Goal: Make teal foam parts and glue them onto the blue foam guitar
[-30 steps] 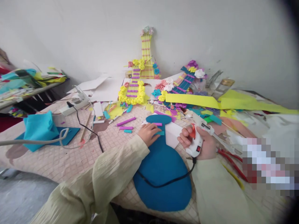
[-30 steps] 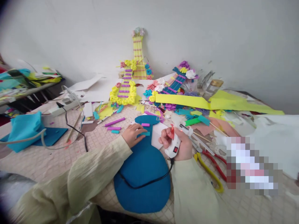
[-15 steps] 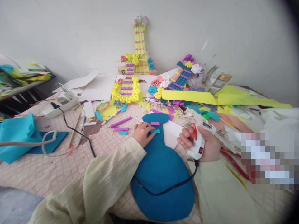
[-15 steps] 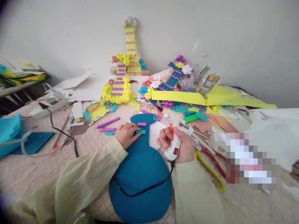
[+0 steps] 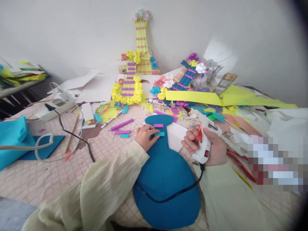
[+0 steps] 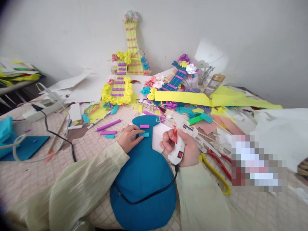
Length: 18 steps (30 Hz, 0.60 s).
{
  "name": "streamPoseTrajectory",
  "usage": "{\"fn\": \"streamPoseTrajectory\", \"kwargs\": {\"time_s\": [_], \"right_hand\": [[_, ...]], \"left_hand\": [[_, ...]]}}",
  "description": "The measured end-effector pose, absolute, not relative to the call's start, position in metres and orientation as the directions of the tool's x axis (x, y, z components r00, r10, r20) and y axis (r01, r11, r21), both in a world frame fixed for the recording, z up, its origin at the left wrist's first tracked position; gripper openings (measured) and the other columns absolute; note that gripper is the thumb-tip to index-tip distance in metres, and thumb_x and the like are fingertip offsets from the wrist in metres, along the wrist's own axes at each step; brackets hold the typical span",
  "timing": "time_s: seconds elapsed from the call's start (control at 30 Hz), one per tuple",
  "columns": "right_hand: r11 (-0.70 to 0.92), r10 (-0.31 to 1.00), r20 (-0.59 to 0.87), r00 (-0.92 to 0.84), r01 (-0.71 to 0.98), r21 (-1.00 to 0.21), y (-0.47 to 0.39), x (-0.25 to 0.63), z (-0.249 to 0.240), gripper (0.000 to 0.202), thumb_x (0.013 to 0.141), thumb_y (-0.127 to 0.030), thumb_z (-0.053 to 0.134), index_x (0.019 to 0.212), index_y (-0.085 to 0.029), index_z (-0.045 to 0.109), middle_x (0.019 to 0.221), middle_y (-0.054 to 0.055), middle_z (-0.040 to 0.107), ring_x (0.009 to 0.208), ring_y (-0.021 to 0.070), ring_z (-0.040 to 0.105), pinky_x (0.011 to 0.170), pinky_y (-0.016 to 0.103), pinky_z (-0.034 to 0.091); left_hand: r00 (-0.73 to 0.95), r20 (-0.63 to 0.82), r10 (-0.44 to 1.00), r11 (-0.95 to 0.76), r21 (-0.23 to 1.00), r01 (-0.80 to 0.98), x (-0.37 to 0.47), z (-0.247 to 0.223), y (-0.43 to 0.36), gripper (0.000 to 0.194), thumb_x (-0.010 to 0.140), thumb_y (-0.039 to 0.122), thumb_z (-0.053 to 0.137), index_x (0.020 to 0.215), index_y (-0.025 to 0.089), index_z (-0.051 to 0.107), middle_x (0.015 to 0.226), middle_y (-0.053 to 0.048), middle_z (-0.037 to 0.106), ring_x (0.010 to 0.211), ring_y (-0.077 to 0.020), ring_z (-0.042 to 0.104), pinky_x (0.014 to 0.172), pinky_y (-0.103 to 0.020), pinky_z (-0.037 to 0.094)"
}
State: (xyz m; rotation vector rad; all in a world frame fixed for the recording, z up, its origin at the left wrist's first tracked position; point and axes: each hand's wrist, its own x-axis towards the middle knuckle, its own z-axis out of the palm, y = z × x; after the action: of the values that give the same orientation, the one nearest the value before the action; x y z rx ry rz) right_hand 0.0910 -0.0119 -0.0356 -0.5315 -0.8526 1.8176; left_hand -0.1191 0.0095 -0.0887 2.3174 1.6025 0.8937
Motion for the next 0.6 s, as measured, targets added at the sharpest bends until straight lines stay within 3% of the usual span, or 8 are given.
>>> {"fn": "streamPoseTrajectory", "kwargs": {"time_s": [0.33, 0.6], "right_hand": [[-0.247, 0.906, 0.022, -0.424, -0.568, -0.785, -0.012, 0.0943, -0.0335, 0.022, 0.075, -0.037, 0.05, 0.061, -0.02, 0.057, 0.069, 0.001, 0.051, 0.044, 0.0088, 0.038, 0.057, 0.034, 0.037], [-0.221, 0.927, 0.018, -0.375, -0.583, -0.782, -0.0131, 0.0897, -0.0329, 0.021, 0.073, -0.036, 0.05, 0.062, -0.02, 0.055, 0.062, -0.001, 0.048, 0.041, 0.0064, 0.035, 0.049, 0.029, 0.034]], "left_hand": [[0.201, 0.324, 0.925, -0.345, 0.485, 0.803, -0.116, -0.0888, 0.0065, 0.019, 0.075, 0.029, 0.056, 0.091, 0.025, 0.067, 0.093, -0.004, 0.061, 0.094, -0.022, 0.05, 0.08, -0.04, 0.034], [0.202, 0.316, 0.927, -0.341, 0.483, 0.807, -0.1161, -0.0886, 0.0073, 0.019, 0.076, 0.031, 0.056, 0.091, 0.025, 0.066, 0.093, -0.003, 0.061, 0.094, -0.0212, 0.051, 0.08, -0.039, 0.035]]}}
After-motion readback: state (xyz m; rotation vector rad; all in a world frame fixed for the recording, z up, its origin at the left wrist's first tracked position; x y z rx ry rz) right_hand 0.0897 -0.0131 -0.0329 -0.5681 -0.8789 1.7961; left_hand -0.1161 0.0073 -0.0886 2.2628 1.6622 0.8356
